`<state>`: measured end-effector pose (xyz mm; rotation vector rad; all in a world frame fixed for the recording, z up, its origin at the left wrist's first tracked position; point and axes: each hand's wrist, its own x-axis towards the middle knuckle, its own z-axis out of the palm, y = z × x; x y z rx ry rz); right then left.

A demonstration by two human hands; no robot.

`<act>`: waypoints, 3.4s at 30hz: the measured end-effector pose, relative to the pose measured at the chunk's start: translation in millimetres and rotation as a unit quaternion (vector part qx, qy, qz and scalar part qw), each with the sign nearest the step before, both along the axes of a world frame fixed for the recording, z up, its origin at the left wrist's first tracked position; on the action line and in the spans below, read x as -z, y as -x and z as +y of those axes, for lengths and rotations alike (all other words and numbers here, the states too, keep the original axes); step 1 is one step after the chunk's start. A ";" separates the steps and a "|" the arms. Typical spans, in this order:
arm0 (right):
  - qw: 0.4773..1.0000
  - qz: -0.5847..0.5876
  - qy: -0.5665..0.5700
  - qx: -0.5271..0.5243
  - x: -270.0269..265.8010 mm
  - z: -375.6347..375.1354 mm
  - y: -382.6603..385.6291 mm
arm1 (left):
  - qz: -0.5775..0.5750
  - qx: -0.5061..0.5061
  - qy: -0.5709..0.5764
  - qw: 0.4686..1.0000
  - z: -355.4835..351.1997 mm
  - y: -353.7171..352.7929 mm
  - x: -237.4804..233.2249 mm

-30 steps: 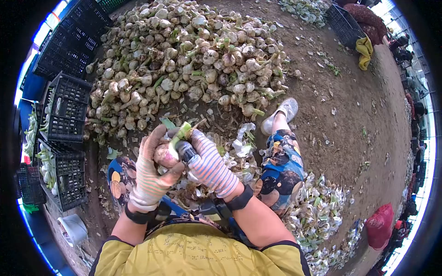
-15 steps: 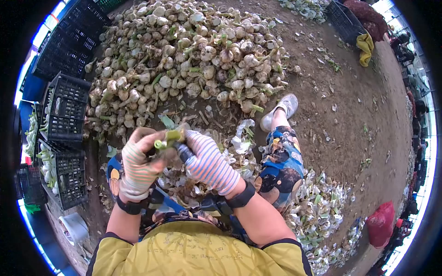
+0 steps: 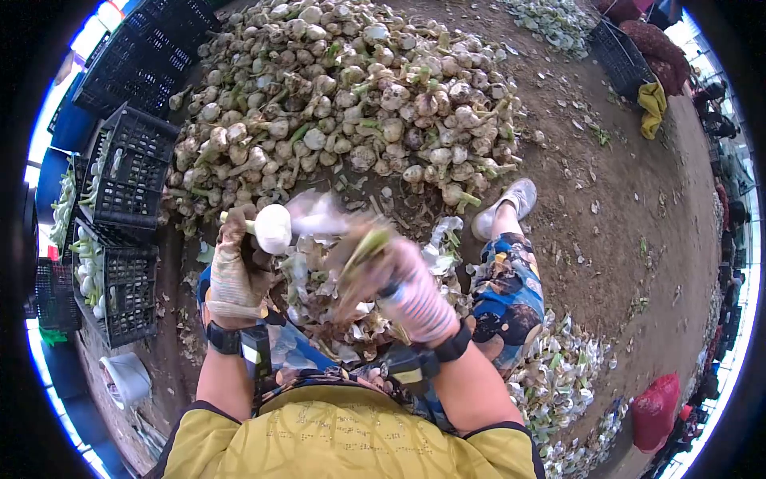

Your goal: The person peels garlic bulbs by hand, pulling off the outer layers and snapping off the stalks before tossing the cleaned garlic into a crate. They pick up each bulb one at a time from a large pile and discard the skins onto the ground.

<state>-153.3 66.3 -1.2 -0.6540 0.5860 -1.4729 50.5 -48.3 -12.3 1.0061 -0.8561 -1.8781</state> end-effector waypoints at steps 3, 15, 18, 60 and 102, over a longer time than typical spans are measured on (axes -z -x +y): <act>0.963 0.172 -0.141 0.152 20.9 -7.0 2.8 | 0.040 -0.123 -0.047 0.990 -7.1 -11.1 -0.3; 0.610 0.765 0.002 -0.205 34.8 -13.1 -36.3 | 0.017 -0.552 0.189 0.812 -178.0 -369.7 -22.2; 0.616 0.762 0.039 -0.196 21.9 -18.7 -33.8 | -0.331 -0.377 0.177 0.847 -167.8 -189.6 -12.2; 0.955 0.215 -0.193 -0.061 -25.5 7.0 -10.3 | -0.217 0.273 0.635 0.689 18.4 26.5 -47.9; 0.953 0.291 -0.083 -0.006 -11.6 5.8 -10.4 | -0.034 0.135 0.212 0.967 54.3 30.4 -36.8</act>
